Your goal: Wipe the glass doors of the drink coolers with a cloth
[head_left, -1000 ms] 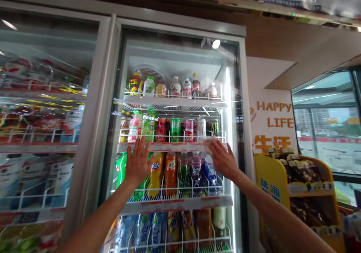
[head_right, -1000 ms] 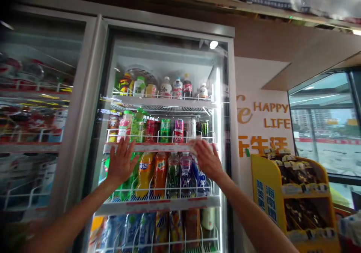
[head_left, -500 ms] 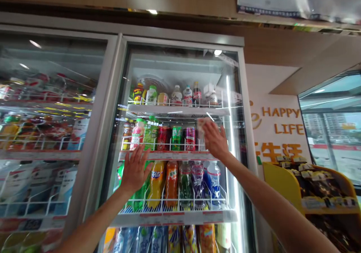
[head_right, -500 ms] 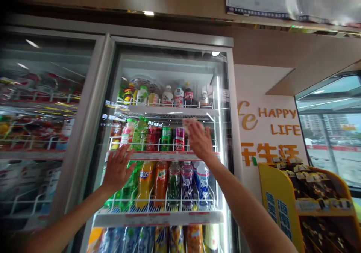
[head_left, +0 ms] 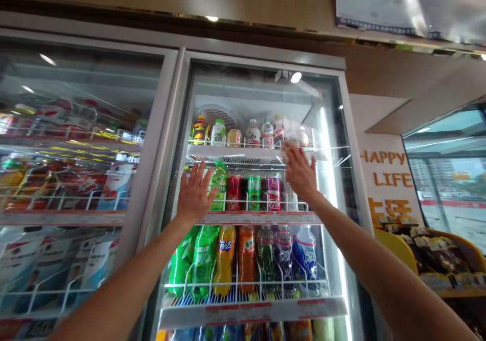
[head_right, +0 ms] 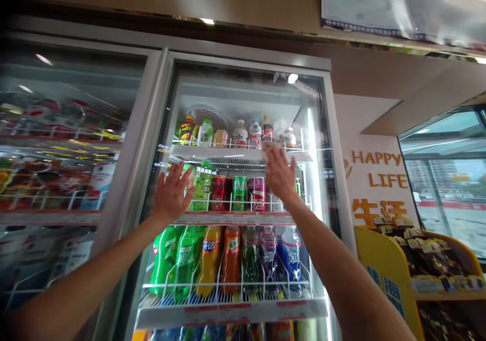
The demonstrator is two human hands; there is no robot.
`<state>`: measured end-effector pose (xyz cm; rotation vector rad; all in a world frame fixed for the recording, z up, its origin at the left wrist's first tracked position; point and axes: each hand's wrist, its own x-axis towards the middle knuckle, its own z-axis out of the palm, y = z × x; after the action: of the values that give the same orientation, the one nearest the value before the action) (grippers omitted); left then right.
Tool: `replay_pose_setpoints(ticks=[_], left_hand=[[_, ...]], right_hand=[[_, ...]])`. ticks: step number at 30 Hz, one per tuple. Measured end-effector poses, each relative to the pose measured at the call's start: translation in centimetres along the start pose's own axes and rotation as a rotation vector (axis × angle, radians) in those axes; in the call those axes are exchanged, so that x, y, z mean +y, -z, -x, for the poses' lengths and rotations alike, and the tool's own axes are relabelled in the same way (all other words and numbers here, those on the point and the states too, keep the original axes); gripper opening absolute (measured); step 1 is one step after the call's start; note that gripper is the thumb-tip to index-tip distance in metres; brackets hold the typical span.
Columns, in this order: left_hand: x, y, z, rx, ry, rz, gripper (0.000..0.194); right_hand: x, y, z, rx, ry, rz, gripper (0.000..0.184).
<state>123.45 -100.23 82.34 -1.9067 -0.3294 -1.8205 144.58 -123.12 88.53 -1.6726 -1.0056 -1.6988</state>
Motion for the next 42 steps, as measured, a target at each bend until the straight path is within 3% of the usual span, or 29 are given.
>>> replay_pose_setpoints(ticks=[2,4,6,9,11,13,15,17,19,20,23,26,28,29,31,34,36,37,39,42], left_hand=[[0.0,0.1,0.2,0.012,-0.003,0.007,0.054],[-0.1,0.1,0.2,0.024,-0.007,0.018,0.055],[-0.1,0.1,0.3,0.045,-0.013,0.044,0.055],[-0.4,0.2,0.3,0.086,0.000,0.100,0.056],[-0.8,0.4,0.2,0.098,0.036,0.134,0.057],[-1.5,0.6,0.1,0.091,0.085,0.146,0.058],[-2.3,0.9,0.1,0.068,0.117,0.132,0.060],[-3.0,0.9,0.3,0.050,0.119,0.109,0.061],[-3.5,0.9,0.5,0.053,0.105,0.103,0.061],[-3.7,0.8,0.6,0.062,0.099,0.109,0.060],[-3.8,0.9,0.8,0.100,0.090,0.162,0.057],[-4.0,1.3,0.9,0.108,0.101,0.212,0.056],[-4.1,1.5,1.2,0.089,0.109,0.217,0.057],[-4.1,1.6,1.5,0.078,0.108,0.210,0.058],[-4.1,1.5,2.3,0.057,0.091,0.186,0.060],[-4.1,1.3,3.5,0.041,0.050,0.148,0.064],[-4.0,1.2,3.8,0.034,0.041,0.139,0.065],[-4.0,1.2,3.8,0.027,0.043,0.140,0.065],[-4.0,1.4,3.7,0.006,0.050,0.145,0.064],[-4.1,1.6,3.7,-0.021,0.050,0.150,0.061]], right_hand=[[1.5,-0.1,-2.8,0.084,-0.269,-0.003,0.051],[-0.2,-0.8,-5.2,0.115,-0.319,-0.044,0.052],[-4.6,-1.7,-5.9,0.085,-0.173,-0.085,0.051],[-11.6,-2.6,-4.0,0.008,0.148,-0.093,0.049],[-13.0,-2.3,-1.9,-0.053,0.346,-0.078,0.048],[-11.0,-1.5,-0.6,-0.092,0.403,-0.055,0.047],[-6.9,-0.6,-0.5,-0.052,0.203,-0.037,0.047],[-3.4,-0.3,-1.8,0.061,-0.157,-0.049,0.049],[-2.8,-0.6,-3.3,0.153,-0.361,-0.099,0.052],[-4.0,-1.0,-3.7,0.164,-0.353,-0.124,0.053],[-11.0,-2.2,-2.5,0.062,-0.060,-0.125,0.055],[-17.0,-2.7,1.5,-0.074,0.353,-0.082,0.058],[-16.9,-2.3,4.1,-0.137,0.566,-0.059,0.057],[-15.6,-1.9,4.8,-0.154,0.578,-0.040,0.055],[-10.9,-1.1,5.1,-0.132,0.372,0.009,0.052],[-4.3,-0.5,3.5,0.048,-0.192,0.039,0.051],[-3.6,-0.8,2.7,0.146,-0.400,0.017,0.053],[-4.6,-1.1,2.8,0.148,-0.401,0.009,0.053],[-8.6,-1.7,4.2,0.063,-0.237,0.016,0.054],[-14.4,-2.2,8.3,-0.122,0.162,0.049,0.058]])
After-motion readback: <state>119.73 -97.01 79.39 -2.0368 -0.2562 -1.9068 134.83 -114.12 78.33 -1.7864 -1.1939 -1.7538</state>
